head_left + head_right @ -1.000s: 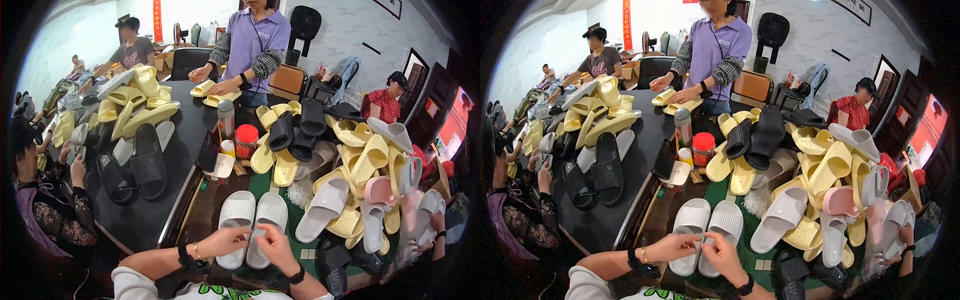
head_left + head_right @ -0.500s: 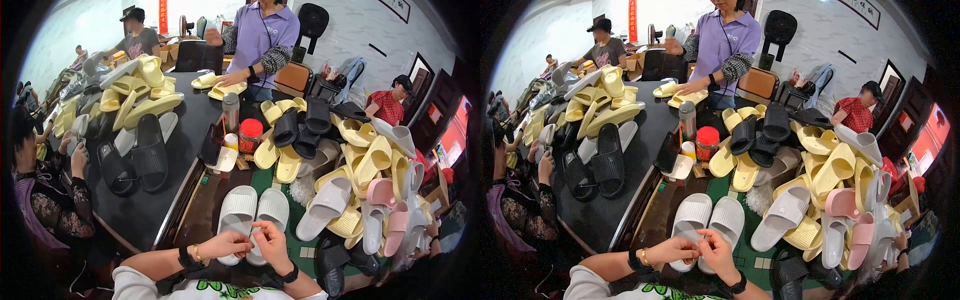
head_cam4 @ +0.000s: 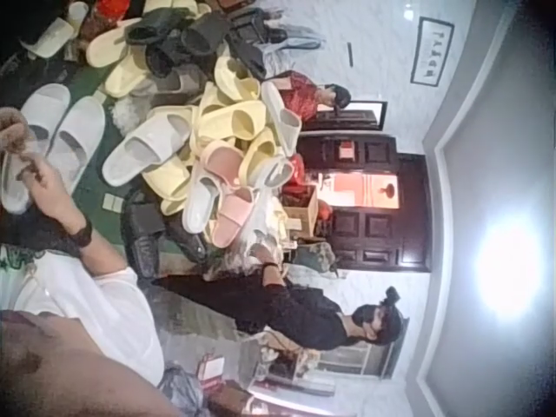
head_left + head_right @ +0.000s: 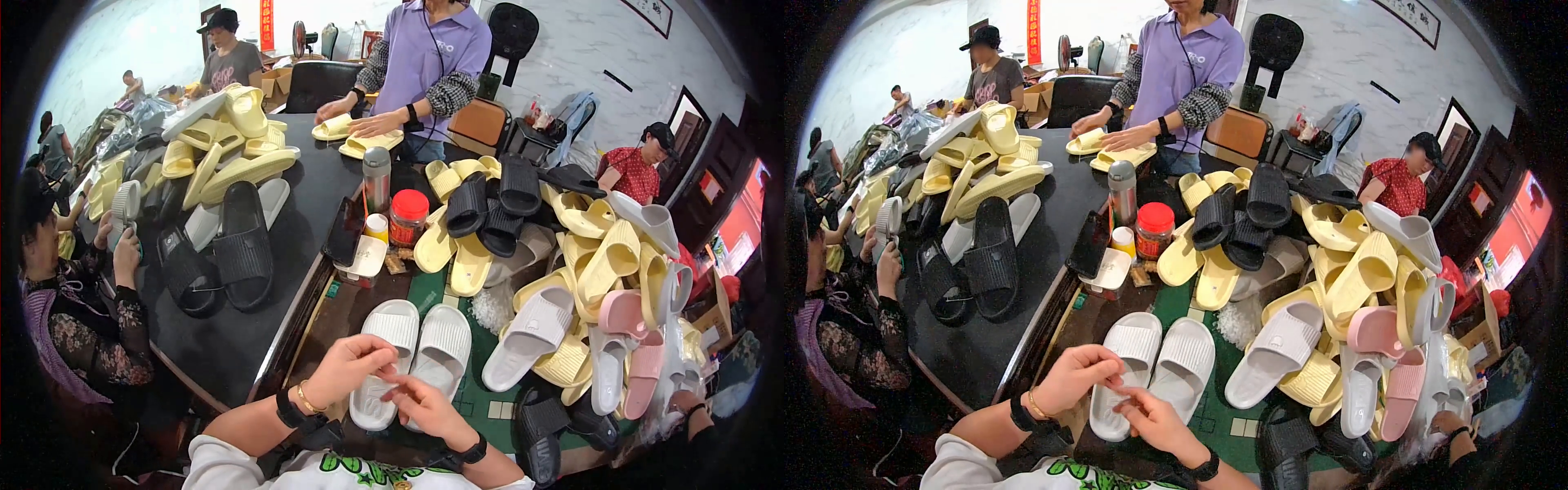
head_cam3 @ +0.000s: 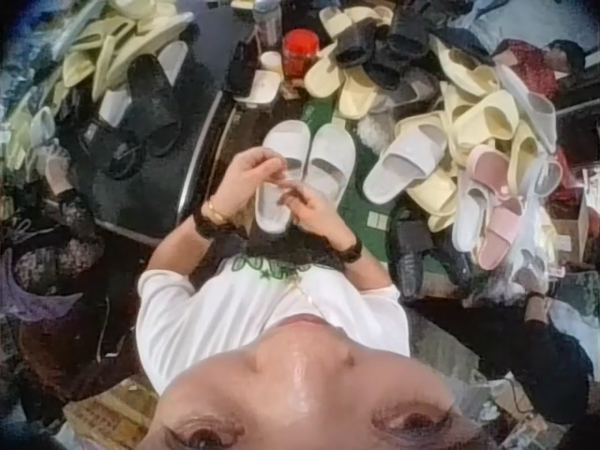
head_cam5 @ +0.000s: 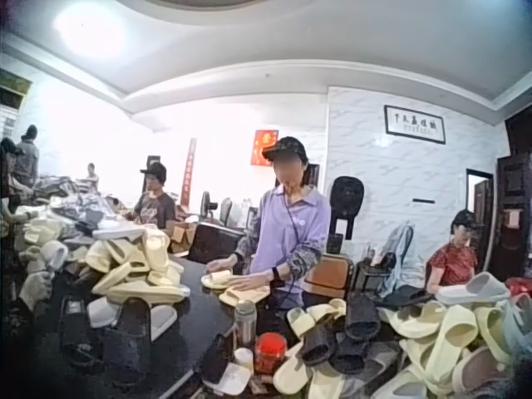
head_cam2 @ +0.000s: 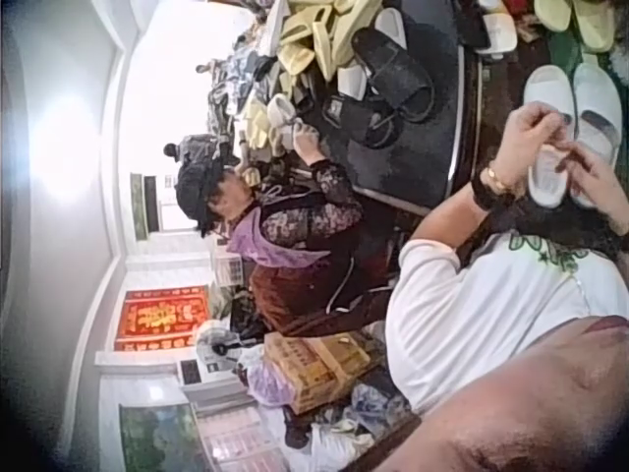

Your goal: The recorder is inspecting and cleaning yellow and white slippers in a manufacturing setting, using their hands and a small tool to trim or clean the items.

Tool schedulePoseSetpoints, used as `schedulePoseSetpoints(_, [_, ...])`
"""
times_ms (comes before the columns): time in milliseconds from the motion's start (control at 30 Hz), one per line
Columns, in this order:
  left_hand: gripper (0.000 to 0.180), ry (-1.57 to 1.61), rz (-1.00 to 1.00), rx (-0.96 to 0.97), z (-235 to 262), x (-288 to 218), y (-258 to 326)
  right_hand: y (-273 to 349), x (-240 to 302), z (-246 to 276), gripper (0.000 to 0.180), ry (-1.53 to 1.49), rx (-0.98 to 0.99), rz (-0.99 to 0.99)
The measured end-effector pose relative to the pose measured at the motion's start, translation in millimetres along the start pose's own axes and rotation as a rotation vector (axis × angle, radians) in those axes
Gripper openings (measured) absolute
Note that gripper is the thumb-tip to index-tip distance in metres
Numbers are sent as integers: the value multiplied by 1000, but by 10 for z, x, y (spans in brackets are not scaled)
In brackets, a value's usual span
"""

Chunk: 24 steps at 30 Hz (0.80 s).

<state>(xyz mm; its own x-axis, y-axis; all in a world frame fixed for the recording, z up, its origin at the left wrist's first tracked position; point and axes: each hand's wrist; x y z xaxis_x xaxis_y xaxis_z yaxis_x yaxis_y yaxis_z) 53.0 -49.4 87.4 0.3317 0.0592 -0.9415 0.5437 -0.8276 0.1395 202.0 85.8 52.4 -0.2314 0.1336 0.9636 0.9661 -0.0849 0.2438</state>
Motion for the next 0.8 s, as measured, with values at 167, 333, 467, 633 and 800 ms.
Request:
schedulePoseSetpoints(167, [14,95,-87,-167,104,-118,37,59,-132,90,22,77,2,-58])
schedulePoseSetpoints(333, [16,106,-81,-256,217,-179,60,154,130,156,10,613,-540,381])
schedulePoseSetpoints(467, [16,43,22,-264,254,-12,134,195,115,161,13,805,-658,631])
schedulePoseSetpoints(633, [19,-276,275,-102,340,354,239,280,-234,159,15,927,-537,578])
schedulePoseSetpoints(800, [23,-633,480,165,308,510,342,462,-454,94,9,979,-436,472])
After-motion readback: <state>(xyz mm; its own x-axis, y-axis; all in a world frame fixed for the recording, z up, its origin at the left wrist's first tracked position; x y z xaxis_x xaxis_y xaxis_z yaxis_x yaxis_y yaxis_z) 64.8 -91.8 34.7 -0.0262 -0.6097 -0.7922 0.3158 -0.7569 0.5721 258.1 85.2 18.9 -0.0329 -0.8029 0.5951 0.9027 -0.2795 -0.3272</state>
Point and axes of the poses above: each hand's wrist, its own y-axis away from the middle knuckle, its own z-axis out of the back of the hand, x = y × z, and after that the axes turned 1 degree about -z, right-handed
